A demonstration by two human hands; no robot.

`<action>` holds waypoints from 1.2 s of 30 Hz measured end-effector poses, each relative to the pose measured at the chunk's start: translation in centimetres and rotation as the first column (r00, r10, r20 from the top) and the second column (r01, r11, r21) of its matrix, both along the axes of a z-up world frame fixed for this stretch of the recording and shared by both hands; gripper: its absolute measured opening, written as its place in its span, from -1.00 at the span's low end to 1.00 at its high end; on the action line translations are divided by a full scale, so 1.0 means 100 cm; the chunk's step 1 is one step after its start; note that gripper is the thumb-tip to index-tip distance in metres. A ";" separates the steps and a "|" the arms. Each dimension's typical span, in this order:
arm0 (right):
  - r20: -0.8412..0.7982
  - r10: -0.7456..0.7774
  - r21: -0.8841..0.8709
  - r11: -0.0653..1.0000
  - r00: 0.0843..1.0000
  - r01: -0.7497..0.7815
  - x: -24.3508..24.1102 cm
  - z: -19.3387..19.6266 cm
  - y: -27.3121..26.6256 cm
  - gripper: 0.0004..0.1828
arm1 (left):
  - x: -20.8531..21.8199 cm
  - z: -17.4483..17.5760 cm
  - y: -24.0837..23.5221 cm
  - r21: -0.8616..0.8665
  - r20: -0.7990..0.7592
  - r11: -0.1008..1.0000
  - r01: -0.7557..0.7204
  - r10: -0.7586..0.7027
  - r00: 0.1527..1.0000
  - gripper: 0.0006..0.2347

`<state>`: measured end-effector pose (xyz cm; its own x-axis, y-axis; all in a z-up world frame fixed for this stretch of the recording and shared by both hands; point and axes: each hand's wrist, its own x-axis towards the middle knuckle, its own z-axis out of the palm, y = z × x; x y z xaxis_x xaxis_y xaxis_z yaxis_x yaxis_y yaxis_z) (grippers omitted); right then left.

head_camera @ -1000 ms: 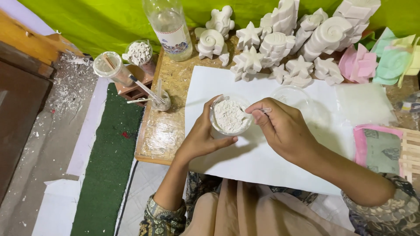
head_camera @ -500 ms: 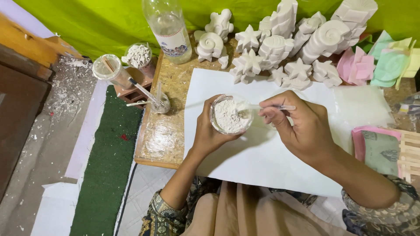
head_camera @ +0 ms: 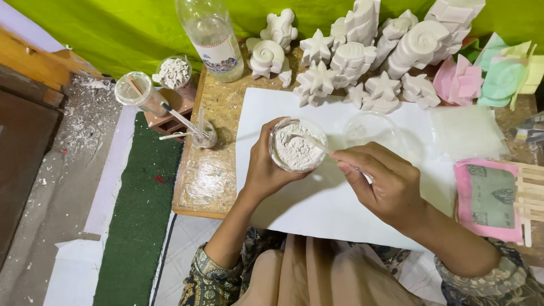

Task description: Mixing plaster powder with water in a plastic cup using a spoon

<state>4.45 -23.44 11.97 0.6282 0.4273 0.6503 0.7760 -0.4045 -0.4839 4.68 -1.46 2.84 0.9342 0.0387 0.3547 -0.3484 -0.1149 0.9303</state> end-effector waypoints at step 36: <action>-0.506 -0.017 0.441 0.854 0.863 0.275 -0.028 -0.063 0.005 -0.74 | -0.004 0.009 -0.016 0.059 -0.004 0.993 -0.098 0.098 0.995 -0.19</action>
